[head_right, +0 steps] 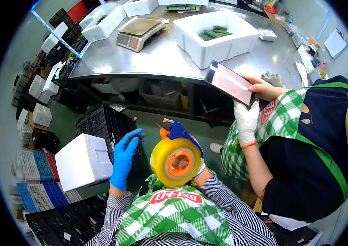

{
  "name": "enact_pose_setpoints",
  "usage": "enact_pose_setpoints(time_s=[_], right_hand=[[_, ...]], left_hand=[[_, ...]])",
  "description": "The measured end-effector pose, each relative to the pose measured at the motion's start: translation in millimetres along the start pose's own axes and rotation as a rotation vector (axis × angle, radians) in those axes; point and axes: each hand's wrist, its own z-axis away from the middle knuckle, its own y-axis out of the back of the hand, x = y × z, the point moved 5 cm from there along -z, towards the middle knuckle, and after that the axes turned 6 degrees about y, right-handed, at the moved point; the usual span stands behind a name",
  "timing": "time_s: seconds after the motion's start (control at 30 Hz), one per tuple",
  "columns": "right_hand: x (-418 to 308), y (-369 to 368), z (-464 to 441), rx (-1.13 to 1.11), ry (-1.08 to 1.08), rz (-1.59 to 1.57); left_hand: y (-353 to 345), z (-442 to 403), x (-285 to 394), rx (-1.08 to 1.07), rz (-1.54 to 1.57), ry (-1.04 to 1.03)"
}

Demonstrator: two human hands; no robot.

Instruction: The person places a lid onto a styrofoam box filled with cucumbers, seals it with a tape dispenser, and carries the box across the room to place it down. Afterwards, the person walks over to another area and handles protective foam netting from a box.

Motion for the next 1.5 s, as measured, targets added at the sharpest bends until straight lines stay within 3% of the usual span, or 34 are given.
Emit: enact_pose_setpoints(time_s=[0.4,0.53,0.63,0.77,0.87,0.97,1.17,1.27,1.37,1.5], right_hand=[[92,-1,-8,0.092,0.095,0.134],[120,-1,-14,0.124,0.150,0.149],[138,-2,-20,0.147,0.177,0.147],[157,-5,-25,0.180,0.205,0.165],[168,-7,-26,0.206,0.226,0.179],[174,-10,-26,0.226,0.239,0.194],[179,-17,-28,0.254,0.258,0.213],[179,-19,-32,0.257,0.261,0.215],[177,-23,-32,0.260,0.263,0.215],[174,-25,-31,0.265,0.257,0.211]], left_hand=[[54,-16,38,-0.239,-0.287,-0.569],[80,-30,22,-0.312,-0.209,-0.499],[92,-42,3,-0.485,0.136,-0.297],[109,-67,-19,-0.611,0.319,-0.171],[118,-79,-21,-0.750,0.441,-0.194],[121,-90,-23,-0.876,0.548,-0.089],[133,-104,-10,-1.043,0.460,-0.043],[138,-105,-2,-1.039,0.360,-0.112],[143,-103,8,-1.039,0.475,-0.039],[146,-100,10,-0.971,0.327,-0.090]])
